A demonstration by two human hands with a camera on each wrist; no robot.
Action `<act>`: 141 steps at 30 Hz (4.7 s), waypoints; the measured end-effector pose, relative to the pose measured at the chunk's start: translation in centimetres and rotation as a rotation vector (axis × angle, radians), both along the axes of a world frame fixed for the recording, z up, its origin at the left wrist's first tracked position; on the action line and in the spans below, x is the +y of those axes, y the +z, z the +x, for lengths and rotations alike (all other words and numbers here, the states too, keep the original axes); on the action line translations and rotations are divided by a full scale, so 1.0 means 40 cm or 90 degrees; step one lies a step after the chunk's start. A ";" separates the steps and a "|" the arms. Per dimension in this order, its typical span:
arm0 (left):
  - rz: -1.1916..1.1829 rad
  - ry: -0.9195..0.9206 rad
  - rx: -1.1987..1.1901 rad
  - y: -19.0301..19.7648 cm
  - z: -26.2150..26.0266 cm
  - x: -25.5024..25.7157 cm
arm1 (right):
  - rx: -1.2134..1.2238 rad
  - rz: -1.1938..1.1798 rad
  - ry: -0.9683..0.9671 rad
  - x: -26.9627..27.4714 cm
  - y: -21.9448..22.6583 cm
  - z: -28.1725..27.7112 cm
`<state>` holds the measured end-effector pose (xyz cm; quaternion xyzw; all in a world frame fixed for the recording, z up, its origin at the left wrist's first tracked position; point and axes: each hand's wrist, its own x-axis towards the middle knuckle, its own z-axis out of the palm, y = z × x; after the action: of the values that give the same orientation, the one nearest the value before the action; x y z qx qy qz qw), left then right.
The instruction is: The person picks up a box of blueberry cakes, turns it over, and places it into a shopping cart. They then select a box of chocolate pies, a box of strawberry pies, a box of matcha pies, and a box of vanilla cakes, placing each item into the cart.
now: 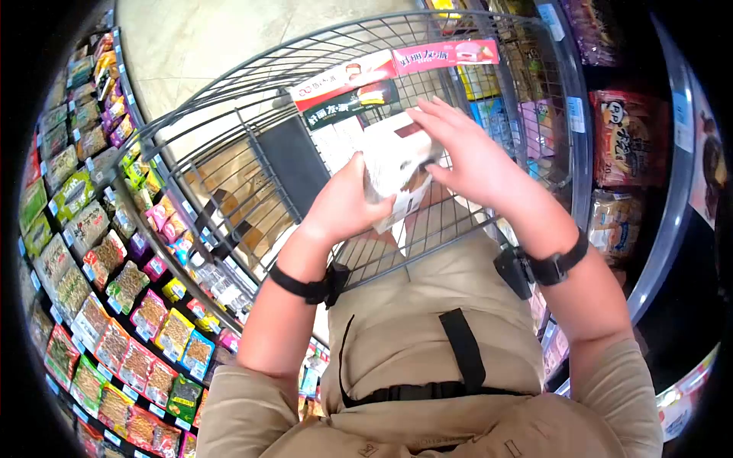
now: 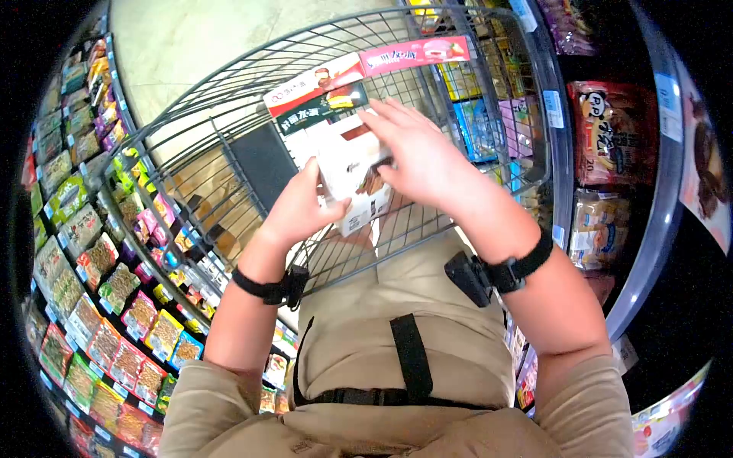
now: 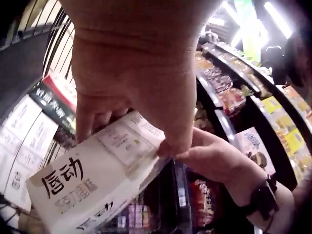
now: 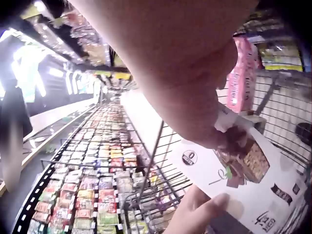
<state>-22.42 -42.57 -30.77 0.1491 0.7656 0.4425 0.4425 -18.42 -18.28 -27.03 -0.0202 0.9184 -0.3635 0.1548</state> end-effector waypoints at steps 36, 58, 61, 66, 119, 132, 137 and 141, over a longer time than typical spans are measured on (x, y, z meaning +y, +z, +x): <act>0.270 -0.261 0.026 0.632 0.233 -0.122 | -0.146 -0.491 -0.580 -0.176 0.620 0.934; 0.222 -0.587 -0.074 0.758 1.001 0.254 | 0.135 -0.670 -0.955 -0.340 0.587 1.877; 0.195 -0.642 -0.136 0.756 1.160 0.298 | 0.177 -0.667 -1.011 -0.386 0.586 2.032; 0.195 -0.786 -0.215 0.756 1.405 0.374 | 0.289 -0.698 -1.144 -0.489 0.584 2.247; 0.313 -0.702 -0.015 0.703 2.265 1.085 | 0.567 -0.398 -1.236 0.150 0.646 2.907; 0.329 -0.705 0.084 0.679 2.357 1.059 | 0.358 -0.482 -1.024 0.103 0.603 3.150; 0.254 -0.698 0.197 0.702 2.398 1.043 | 0.304 -0.554 -0.969 0.056 0.538 3.279; 0.250 -0.693 0.228 0.715 2.437 1.019 | 0.294 -0.563 -1.006 0.030 0.518 3.364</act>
<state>75.07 -1.82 -2.18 0.6703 0.5460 0.2540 0.4337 116.14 -17.09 -6.31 0.4818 0.4520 -0.6666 -0.3453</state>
